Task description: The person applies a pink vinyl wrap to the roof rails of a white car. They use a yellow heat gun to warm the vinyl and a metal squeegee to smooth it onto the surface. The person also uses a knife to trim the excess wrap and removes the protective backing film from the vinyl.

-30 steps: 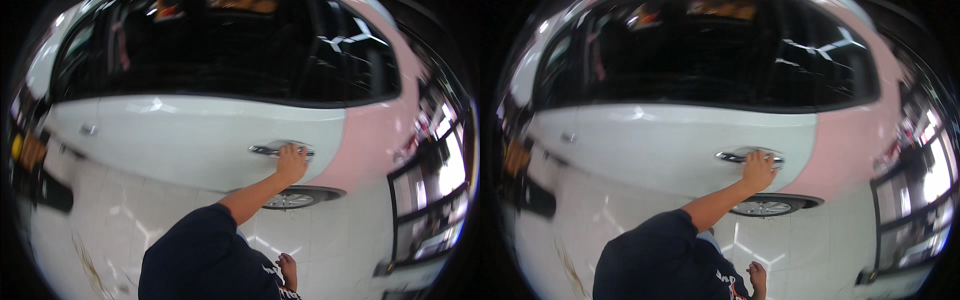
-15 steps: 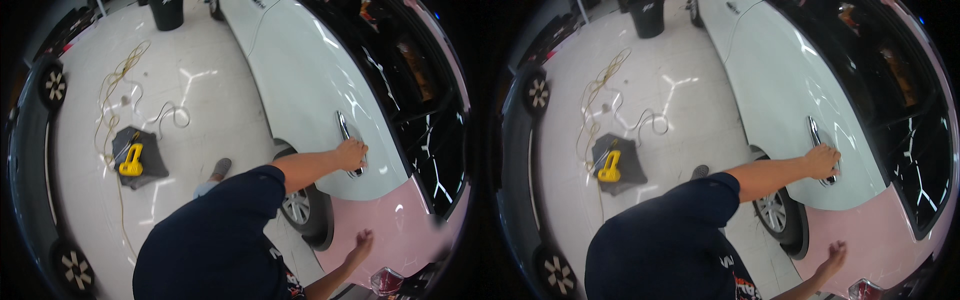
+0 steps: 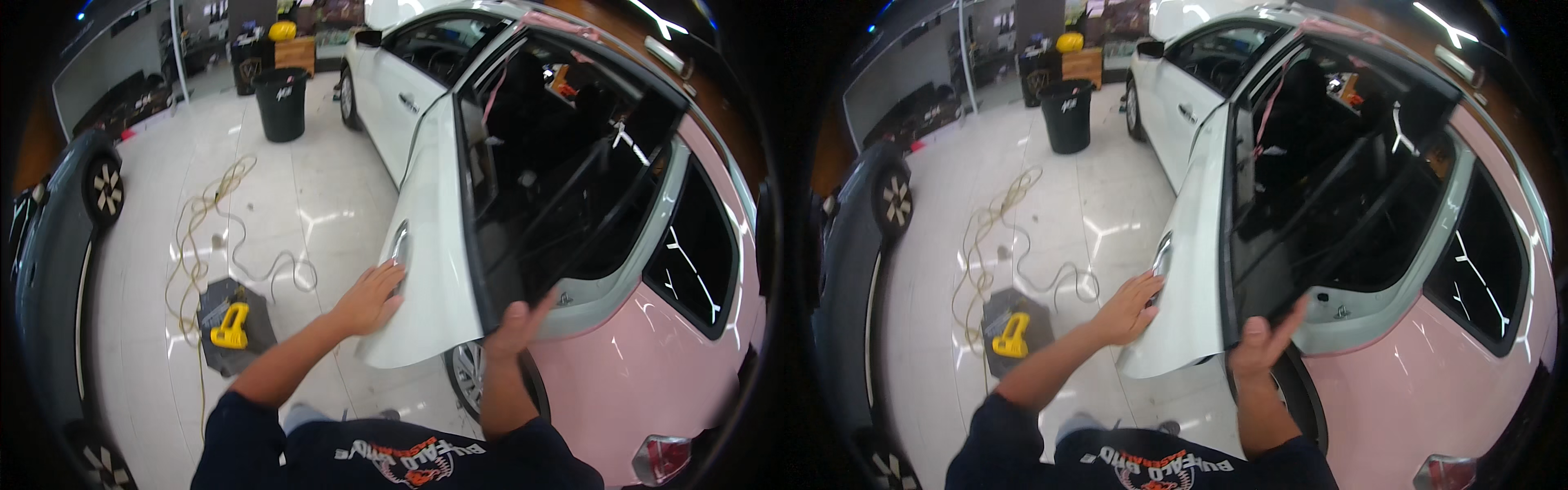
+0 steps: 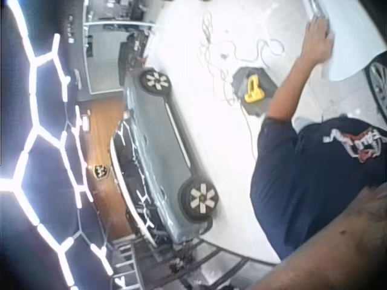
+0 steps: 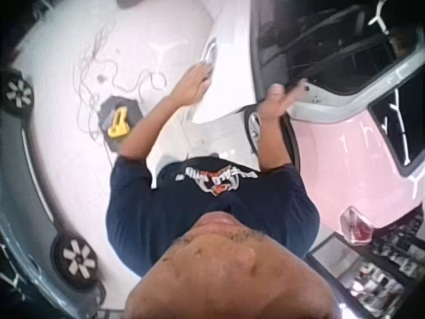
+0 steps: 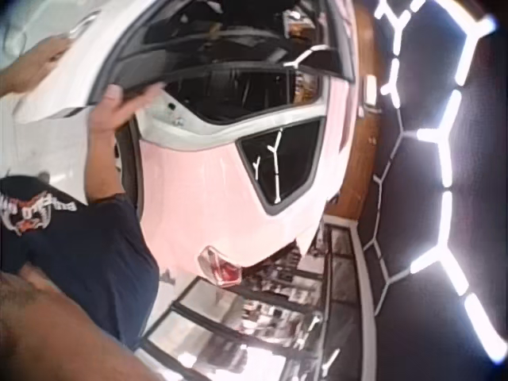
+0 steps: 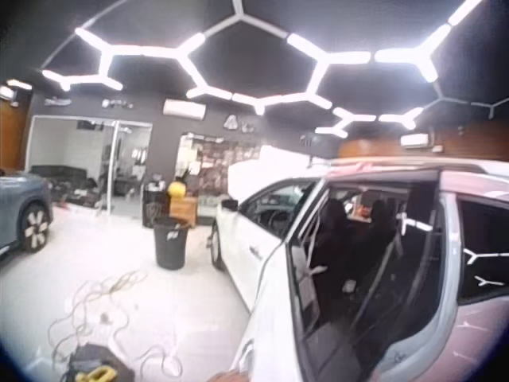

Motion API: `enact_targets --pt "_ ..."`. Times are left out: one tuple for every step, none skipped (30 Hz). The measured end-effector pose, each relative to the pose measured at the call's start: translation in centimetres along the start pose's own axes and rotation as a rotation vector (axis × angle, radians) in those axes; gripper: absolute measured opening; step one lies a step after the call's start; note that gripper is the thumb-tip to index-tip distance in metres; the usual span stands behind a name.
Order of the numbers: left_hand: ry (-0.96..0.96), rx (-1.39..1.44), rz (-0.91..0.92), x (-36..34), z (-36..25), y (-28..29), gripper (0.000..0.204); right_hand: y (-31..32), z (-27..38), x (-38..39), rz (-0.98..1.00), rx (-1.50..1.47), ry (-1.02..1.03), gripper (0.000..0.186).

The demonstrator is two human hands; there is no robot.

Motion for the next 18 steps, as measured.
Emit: enact_targets --pt "0.013 0.074 -0.029 1.2 0.4 1.0 0.047 -2.6 0.6 0.3 -0.016 -0.213 -0.024 0.072" --pt "0.125 0.167 -0.058 3.4 1.6 2.6 0.046 -6.1 1.7 0.4 -0.030 -0.211 -0.072 0.074" --pt "0.200 0.293 -0.084 4.5 1.9 3.8 0.045 -8.5 2.6 0.4 -0.045 -0.245 -0.088 0.075" --pt "0.261 0.423 -0.105 5.3 2.2 5.0 0.044 -10.4 3.2 0.0 -0.067 -0.267 -0.092 0.077" --pt "0.235 0.457 -0.110 6.3 2.4 6.3 0.043 -11.9 3.7 -0.5 -0.043 -0.147 -0.013 0.078" --pt "0.227 0.480 -0.112 8.8 3.0 8.3 0.043 -14.3 4.5 -0.5 -0.017 -0.040 0.048 0.079" --pt "0.240 0.494 -0.120 10.9 3.3 10.7 0.042 -17.4 5.7 -0.9 -0.032 0.012 0.109 0.078" --pt "0.250 0.435 -0.196 12.2 3.3 13.2 0.044 -20.9 6.5 -1.1 -0.042 0.068 0.150 0.078" --pt "0.228 0.404 -0.255 12.3 3.0 15.0 0.045 -23.3 7.1 -1.1 -0.021 0.191 0.180 0.077" --pt "0.220 0.362 -0.320 12.3 3.2 16.5 0.047 -25.3 7.5 -1.0 0.007 0.296 0.201 0.077" --pt "0.219 0.182 -0.422 12.4 3.8 18.1 0.049 -27.0 8.1 -1.2 0.124 0.265 0.175 0.074" --pt "0.211 0.005 -0.523 12.1 4.5 19.6 0.052 -28.4 8.4 -1.4 0.238 0.235 0.147 0.072" --pt "0.267 -0.118 -0.604 11.8 5.6 20.8 0.056 -29.4 8.1 -1.7 0.358 0.153 0.152 0.067" --pt "0.221 -0.173 -0.703 10.9 7.4 22.4 0.055 -30.2 7.6 -1.8 0.476 0.068 0.155 0.062" --pt "0.249 -0.243 -0.796 10.2 10.1 23.6 0.051 -30.6 7.0 -1.0 0.528 -0.159 0.009 0.054" --pt "0.290 -0.359 -0.882 10.3 13.1 25.5 0.047 -31.5 6.4 0.3 0.685 -0.232 -0.258 0.052" --pt "0.272 -0.515 -0.961 10.4 15.6 27.0 0.046 -31.7 5.6 2.1 0.781 -0.151 -0.342 0.049" --pt "0.253 -0.544 -1.010 10.8 18.0 28.7 0.045 -31.8 4.1 4.9 0.838 0.086 -0.213 0.045"
Point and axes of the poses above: each hand's wrist, its own x-axis away from the middle knuckle, its own y-axis out of the back of the hand, z = x × y, the point moved 4 cm from there along -x, towards the middle knuckle, and after that the axes turned 7 degrees about z, right-handed, at the moved point
